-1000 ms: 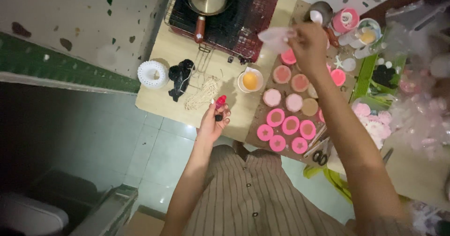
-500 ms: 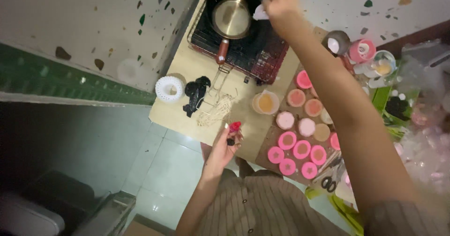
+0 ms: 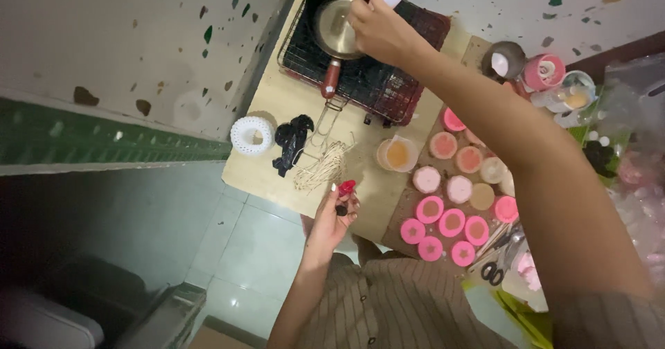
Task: Pouring wax into molds, cleaning a dropper bottle, and removing a finished candle from a silicone mold.
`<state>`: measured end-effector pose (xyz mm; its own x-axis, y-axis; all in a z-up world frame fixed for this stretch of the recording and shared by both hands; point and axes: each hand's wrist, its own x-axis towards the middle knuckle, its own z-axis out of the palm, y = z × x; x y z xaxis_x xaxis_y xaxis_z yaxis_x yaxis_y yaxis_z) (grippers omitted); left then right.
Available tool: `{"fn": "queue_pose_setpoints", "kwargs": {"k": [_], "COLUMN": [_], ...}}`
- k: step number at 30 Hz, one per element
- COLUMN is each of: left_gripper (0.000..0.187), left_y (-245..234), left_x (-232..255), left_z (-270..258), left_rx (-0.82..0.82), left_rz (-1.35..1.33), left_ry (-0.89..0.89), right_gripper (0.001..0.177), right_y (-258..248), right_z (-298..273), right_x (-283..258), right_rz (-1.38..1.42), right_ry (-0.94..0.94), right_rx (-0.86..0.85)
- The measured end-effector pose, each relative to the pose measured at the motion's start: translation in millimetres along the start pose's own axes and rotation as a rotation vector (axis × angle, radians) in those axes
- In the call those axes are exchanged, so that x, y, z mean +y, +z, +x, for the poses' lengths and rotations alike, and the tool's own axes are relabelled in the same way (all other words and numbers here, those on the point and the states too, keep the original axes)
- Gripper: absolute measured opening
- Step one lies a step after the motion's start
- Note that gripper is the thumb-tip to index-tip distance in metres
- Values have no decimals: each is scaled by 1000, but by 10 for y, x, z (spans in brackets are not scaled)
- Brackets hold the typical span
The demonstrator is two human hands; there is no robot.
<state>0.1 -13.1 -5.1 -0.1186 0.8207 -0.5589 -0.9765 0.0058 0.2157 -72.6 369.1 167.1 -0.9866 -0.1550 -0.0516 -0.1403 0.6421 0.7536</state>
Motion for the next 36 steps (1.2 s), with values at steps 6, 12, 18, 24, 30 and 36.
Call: {"fn": "queue_pose_setpoints", "kwargs": {"k": [6,12,18,24,30,36], "left_gripper": [43,46,35,24,21,14], "left_y": [-18,104,291,611,546,773], "left_x": [-65,-73,33,196,145,143], "left_z": [127,237,370,642,987,1089], "left_rx": [43,80,62,165,142,174], "left_rz": [40,16,99,333,564,800], "left_ry": [-40,-52,-42,42,147,200], "right_gripper": [22,26,16,23,31,33], "right_y": [238,502,1626,2002,1718,1487], "right_z": [-231,-724,-2068,-2873,-2843,-2828], "right_x": [-39,-479,-1322,-1819,-1710,-1687], "right_rz": [43,1145,720,796,898,919], "right_ry": [107,1425,2164,2063,2090,2111], "right_rx": [94,612,460,205,96,53]}}
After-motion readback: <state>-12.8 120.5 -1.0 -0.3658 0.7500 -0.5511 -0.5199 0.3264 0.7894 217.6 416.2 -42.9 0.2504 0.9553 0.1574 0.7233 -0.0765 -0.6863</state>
